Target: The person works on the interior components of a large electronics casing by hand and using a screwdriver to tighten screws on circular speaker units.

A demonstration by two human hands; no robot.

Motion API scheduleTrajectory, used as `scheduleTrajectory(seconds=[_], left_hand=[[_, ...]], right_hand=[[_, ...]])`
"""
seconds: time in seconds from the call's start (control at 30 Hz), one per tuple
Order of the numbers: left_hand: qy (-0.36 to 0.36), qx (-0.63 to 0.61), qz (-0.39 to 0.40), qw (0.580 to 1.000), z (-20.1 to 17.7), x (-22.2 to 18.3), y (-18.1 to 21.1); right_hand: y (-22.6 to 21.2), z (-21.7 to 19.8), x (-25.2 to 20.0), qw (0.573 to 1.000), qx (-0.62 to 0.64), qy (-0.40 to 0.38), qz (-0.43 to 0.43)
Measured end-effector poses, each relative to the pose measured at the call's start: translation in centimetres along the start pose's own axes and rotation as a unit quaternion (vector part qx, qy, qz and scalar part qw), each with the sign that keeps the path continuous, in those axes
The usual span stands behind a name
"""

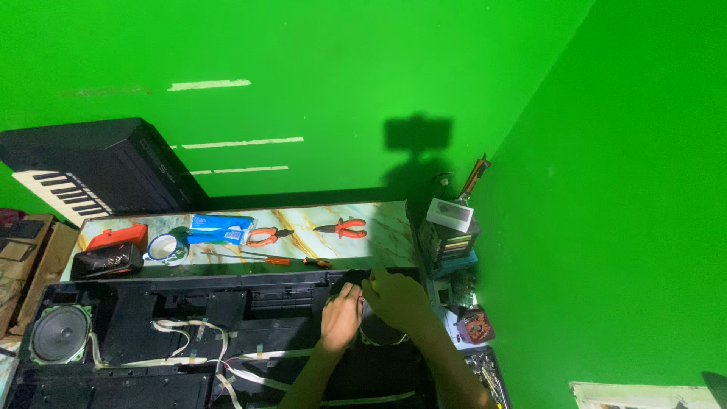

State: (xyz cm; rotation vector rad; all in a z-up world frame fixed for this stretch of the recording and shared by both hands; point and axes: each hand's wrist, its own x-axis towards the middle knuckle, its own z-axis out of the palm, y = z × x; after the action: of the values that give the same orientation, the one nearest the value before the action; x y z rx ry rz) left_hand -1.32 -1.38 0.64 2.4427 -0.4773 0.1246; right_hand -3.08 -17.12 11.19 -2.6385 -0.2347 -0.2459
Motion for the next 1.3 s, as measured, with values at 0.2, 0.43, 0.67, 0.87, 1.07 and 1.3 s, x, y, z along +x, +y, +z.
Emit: scheduleTrajectory(seconds=[0.2,0.43,0.67,0.87,1.07,1.3], left_hand=[[0.01,-0.015,-0.004,1.0,-0.5,-0.2,0.5],[-0.015,-0.016,-0.021,1.0,-1.0,-0.1,0.9],[-0.061,-0.007,-0.031,0.998,-1.3,0.2,1.0],[-0.063,-0.01,-0.034,0.997,-1.3,0.1,0.9],[-0.045,-0.005,-0.028,0.999,-1.1,-0.4,0.9],[-0.035,-0.022,-0.034,0.999,-1.0,-0.5,0.9]], right_hand=[[1.0,-0.5,0.1,1.0,0.005,0.004,0.001],[0.1,-0.5,-0.1,1.0,0.011,-0.009,-0.011],[-0.5,-1.2,-0.1,0.999,0.009,-0.027,-0.013],[-0.9,-2.3,0.5,0.997,0.033,-0.073,0.001],[-1.6,-3.2,0.5,0.992,0.091,-0.089,0.017],[-1.3,-3.6,0.4,0.99,0.1,-0.101,0.014]])
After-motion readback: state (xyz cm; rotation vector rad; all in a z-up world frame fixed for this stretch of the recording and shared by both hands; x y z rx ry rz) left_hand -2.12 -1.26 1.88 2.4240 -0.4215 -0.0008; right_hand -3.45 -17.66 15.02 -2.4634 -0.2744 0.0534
